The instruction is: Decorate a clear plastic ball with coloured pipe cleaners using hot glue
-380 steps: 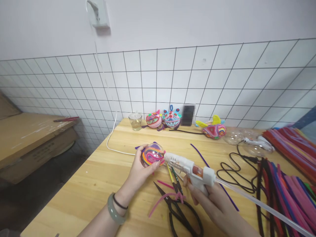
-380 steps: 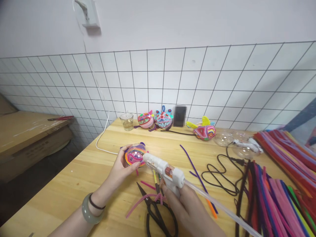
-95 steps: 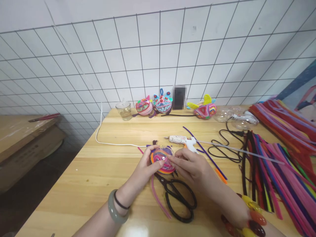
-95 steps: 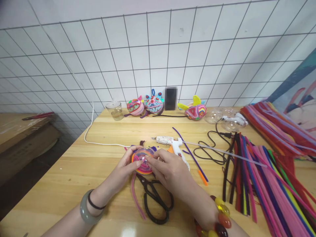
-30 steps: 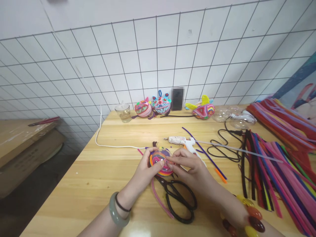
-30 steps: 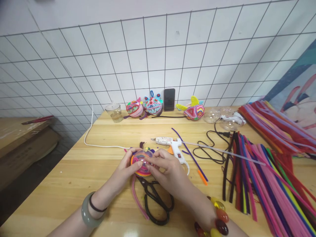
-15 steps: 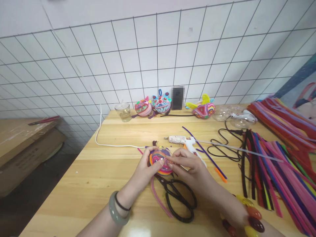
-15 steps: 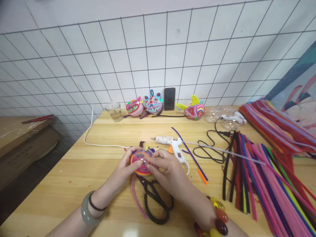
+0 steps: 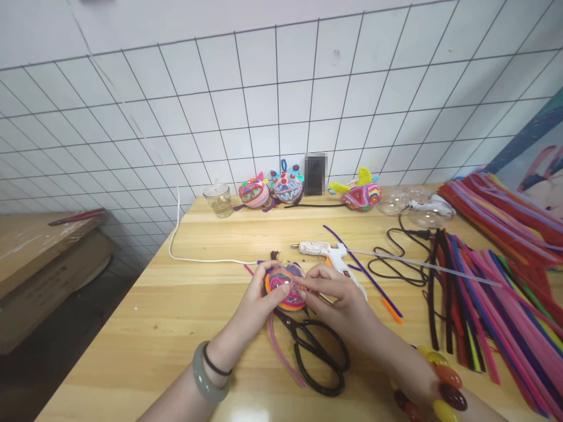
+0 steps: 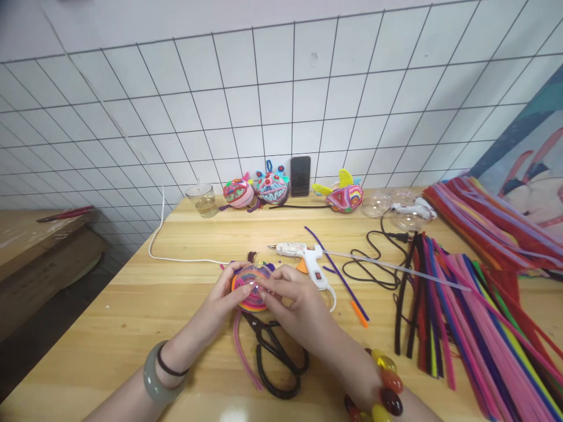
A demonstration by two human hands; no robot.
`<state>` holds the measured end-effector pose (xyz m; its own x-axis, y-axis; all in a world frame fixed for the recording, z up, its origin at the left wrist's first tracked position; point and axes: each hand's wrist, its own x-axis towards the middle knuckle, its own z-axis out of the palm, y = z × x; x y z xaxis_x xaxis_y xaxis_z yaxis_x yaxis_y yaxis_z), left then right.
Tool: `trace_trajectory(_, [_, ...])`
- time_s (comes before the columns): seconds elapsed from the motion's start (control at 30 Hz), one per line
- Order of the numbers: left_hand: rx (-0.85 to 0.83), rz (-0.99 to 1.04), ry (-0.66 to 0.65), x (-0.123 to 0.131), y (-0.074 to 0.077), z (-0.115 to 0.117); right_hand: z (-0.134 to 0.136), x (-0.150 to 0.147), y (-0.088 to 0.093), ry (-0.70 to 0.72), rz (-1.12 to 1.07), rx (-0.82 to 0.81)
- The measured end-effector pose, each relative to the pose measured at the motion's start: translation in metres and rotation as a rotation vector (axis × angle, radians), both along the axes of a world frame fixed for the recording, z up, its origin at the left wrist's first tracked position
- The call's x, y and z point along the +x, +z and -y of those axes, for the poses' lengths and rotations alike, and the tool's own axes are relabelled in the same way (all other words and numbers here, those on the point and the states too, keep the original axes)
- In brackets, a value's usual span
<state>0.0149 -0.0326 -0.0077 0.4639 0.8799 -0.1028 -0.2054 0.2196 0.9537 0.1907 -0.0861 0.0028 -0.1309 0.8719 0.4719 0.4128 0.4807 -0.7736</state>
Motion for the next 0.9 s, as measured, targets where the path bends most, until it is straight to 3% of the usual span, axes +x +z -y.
trace_trajectory(0.23, [-0.075, 0.042, -0.035, -0.0018, -0.0022, -0.0008, -0.0019, 0.0005, -0.0026, -0.007, 0.008, -0.011])
trace_trajectory(0.47, [-0.001, 0.008, -0.004, -0.0006, -0.0022, -0.0009, -0.0024, -0.0007, -0.0026, -0.017, 0.028, 0.036])
trace_trajectory(0.9, [-0.023, 0.022, 0.004, 0.0001, -0.0036, -0.0011, -0.0021, -0.0052, 0.0003, -0.107, 0.097, 0.109])
